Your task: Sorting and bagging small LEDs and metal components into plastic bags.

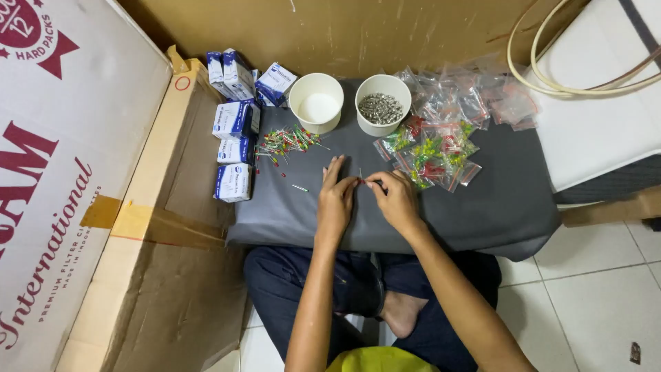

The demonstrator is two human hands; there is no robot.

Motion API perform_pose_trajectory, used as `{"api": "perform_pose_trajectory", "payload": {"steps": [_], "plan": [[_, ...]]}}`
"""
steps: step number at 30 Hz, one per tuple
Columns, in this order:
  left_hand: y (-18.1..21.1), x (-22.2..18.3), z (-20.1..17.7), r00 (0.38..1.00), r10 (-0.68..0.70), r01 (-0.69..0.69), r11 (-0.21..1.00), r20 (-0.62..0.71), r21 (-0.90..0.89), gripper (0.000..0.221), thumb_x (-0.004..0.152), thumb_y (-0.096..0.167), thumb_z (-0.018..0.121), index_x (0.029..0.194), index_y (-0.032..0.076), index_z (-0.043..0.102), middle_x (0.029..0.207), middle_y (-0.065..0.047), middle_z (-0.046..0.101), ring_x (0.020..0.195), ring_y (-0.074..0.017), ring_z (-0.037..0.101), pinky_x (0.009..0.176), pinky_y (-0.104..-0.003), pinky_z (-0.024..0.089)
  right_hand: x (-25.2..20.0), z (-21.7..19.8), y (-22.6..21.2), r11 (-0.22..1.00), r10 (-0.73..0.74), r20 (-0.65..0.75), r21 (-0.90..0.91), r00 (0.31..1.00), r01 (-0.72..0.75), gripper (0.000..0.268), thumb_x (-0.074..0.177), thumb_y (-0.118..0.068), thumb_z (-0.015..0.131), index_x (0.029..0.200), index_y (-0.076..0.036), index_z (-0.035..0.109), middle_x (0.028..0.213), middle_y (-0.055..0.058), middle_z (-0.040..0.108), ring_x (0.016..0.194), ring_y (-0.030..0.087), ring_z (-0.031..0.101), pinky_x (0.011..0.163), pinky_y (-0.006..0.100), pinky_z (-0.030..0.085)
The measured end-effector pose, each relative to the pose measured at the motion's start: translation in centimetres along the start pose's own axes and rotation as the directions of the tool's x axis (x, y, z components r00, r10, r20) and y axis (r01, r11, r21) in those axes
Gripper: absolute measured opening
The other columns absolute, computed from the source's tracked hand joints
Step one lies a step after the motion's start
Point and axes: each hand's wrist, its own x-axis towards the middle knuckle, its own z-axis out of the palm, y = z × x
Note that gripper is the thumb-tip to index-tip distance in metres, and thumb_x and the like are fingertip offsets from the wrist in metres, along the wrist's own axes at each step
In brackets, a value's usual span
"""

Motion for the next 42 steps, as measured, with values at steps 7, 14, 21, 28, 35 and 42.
{"api": "perform_pose_trajectory", "payload": {"steps": [7,14,21,28,35,42], "plan": [[-0.3,0.0,0.1,0.998,0.003,-0.004,1.000,0.065,0.026,0.006,0.089,0.007,0.075,0.094,0.006,0.078,0.139,-0.018,0.063,0.136,-0.0382,0.053,0.118,-0.053,0.036,0.5,-0.8,-1.6,1.000,-0.028,-0.031,0.005,0.999,0.028,0.015,0.085,-0.005,0.078,0.098,-0.014,0.076,0.071,0.005,0.068,0.074,0.025,0.067,0.073,0.036,0.054],[-1.5,-0.2,0.8,0.999,0.020,-0.019,1.000,-0.041,0.014,0.007,0.087,0.005,0.076,0.094,0.007,0.078,0.138,-0.015,0.064,0.136,-0.0357,0.054,0.119,-0.052,0.034,0.7,-1.1,-2.0,0.992,-0.108,-0.040,-0.062,0.993,0.106,0.015,0.087,-0.004,0.076,0.098,-0.013,0.075,0.083,0.004,0.074,0.074,0.023,0.067,0.071,0.034,0.054],[-1.0,-0.6,-0.2,0.984,-0.052,0.035,0.994,-0.171,-0.101,0.008,0.088,0.007,0.076,0.096,0.007,0.077,0.134,-0.013,0.066,0.135,-0.0330,0.057,0.120,-0.049,0.033,0.1,-0.7,-2.1,0.967,-0.209,-0.002,-0.152,0.978,0.206,0.013,0.091,-0.004,0.073,0.101,-0.014,0.074,0.097,0.002,0.075,0.082,0.024,0.067,0.074,0.035,0.054],[-1.6,0.2,-4.0,0.971,-0.066,0.053,0.997,-0.231,-0.062,0.012,0.087,0.005,0.077,0.098,0.004,0.076,0.132,-0.016,0.066,0.133,-0.0376,0.056,0.117,-0.048,0.039,1.5,-0.7,-3.7,0.977,-0.207,-0.032,-0.054,0.978,0.205,0.012,0.093,-0.003,0.072,0.104,-0.009,0.072,0.102,0.006,0.073,0.083,0.026,0.069,0.075,0.036,0.057],[-4.1,1.0,-8.4,0.960,-0.114,0.149,0.981,-0.258,0.122,0.018,0.085,0.001,0.075,0.103,0.000,0.075,0.130,-0.017,0.064,0.128,-0.0383,0.055,0.111,-0.049,0.044,4.9,2.2,-8.7,0.984,-0.149,0.145,0.122,0.978,0.132,0.022,0.091,-0.001,0.071,0.113,-0.005,0.071,0.110,0.013,0.071,0.088,0.032,0.072,0.072,0.039,0.060],[-6.8,0.4,-9.3,0.953,-0.241,0.286,0.918,-0.186,0.274,0.035,0.081,0.012,0.080,0.115,0.015,0.072,0.123,-0.002,0.063,0.116,-0.0270,0.052,0.095,-0.042,0.048,10.1,6.4,-10.7,0.994,-0.102,0.418,0.070,0.903,0.080,0.027,0.098,0.004,0.057,0.121,0.002,0.069,0.118,0.021,0.070,0.098,0.040,0.073,0.079,0.046,0.061]]}}
